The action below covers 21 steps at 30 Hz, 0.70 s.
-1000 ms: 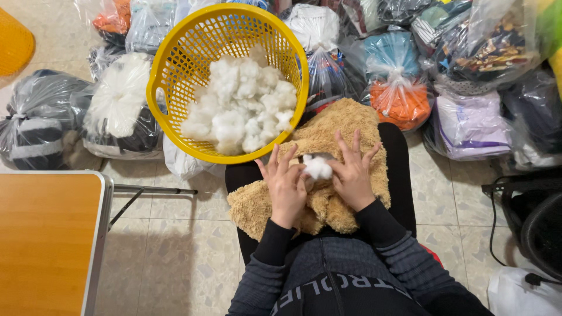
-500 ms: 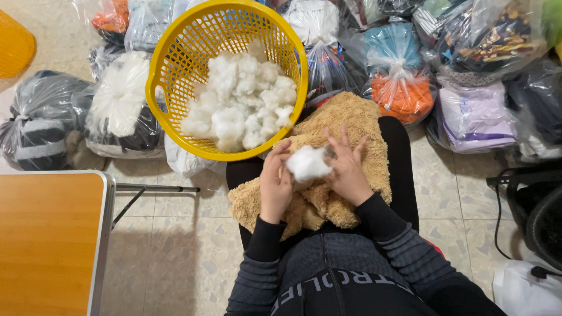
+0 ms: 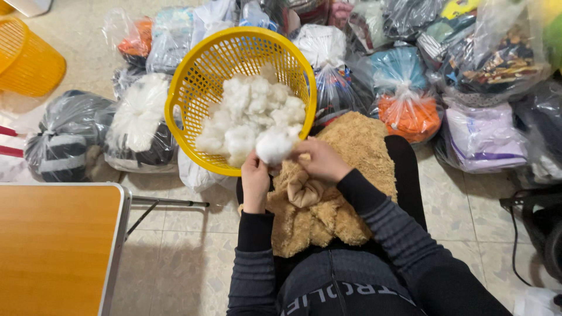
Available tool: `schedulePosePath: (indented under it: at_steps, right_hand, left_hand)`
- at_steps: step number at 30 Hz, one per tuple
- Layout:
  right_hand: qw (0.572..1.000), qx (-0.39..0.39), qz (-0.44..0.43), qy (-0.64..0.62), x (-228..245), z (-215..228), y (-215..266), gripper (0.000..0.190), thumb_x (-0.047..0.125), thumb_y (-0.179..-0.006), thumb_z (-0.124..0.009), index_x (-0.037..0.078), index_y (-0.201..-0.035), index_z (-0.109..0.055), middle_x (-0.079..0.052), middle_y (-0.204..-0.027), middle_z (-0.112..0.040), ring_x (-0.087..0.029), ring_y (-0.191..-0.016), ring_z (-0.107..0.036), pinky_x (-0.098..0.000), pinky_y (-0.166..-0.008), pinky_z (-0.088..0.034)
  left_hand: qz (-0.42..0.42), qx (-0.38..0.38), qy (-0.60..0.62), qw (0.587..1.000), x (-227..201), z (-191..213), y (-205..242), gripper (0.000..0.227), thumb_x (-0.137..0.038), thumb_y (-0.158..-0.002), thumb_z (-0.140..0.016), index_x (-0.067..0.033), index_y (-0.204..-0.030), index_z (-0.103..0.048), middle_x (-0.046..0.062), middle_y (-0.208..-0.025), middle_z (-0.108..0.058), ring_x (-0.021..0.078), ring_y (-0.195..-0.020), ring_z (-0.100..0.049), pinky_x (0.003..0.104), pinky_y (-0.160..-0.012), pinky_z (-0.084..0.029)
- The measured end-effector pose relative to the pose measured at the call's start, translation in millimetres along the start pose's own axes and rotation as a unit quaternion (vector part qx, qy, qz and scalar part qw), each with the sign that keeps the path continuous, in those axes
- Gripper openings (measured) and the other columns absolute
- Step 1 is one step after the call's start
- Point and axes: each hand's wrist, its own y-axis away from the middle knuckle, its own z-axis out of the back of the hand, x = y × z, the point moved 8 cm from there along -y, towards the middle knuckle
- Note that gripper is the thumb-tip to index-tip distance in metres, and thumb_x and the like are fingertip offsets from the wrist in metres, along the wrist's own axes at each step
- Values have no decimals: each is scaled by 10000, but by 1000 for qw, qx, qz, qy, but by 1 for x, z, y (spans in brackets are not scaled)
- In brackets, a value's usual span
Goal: The person sits on the floor and repeatedly takes handfuls of white cotton-like stuffing from a yellow basket. They compress the stuffing into a ball and insert it into the opening of a tan plush toy resting on their lap. The process is repeated continuously throughout the clip.
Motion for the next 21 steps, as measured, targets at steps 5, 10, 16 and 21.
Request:
schedulePosePath:
  at_steps: [5,10,16,21]
  right_hand:
    - [978,-193,76,-18,22,54,-31,409,249,-1009,-678,159,-1403,-616,-175,-1462,-588,-328,-1375,-554,-409,-1147,-434]
    - [970,-221,44,92,20,71,-21,617,254,-953,-733,198,-1530,-521,-207,-1640,-373,-370,-1486,-413,-630,-1245,-145]
    - [969,-207,-41,124,-22,54,27,499,305,-909,-748,207,-1372,-594,-163,-1657,-343,-421,-1550,-251,-674,-1235,-68]
    - [954,-176,-83,229,-42,39,61,152,357,-880,-776,211,-840,-771,-107,-1637,-365,-395,-1572,-126,-795,-1147,93]
  left_hand:
    - [-59,9,208,976,-17,-4,-29,458,-177,-1075,-520,-23,-1496,-423,103,-1413,-570,179,-1240,-610,324,-1060,-528]
    - [-104,-37,93,989,-20,-9,-23,607,-157,-1049,-566,-43,-1586,-306,97,-1616,-384,215,-1395,-518,336,-1120,-440]
    - [-93,-50,-60,993,7,-24,6,422,-164,-1022,-623,-68,-1428,-560,170,-1562,-540,285,-1414,-547,374,-1154,-450]
    - [-138,-3,-317,939,1,-58,43,149,-225,-934,-710,-172,-1064,-760,165,-1558,-526,380,-1482,-394,522,-1253,-281]
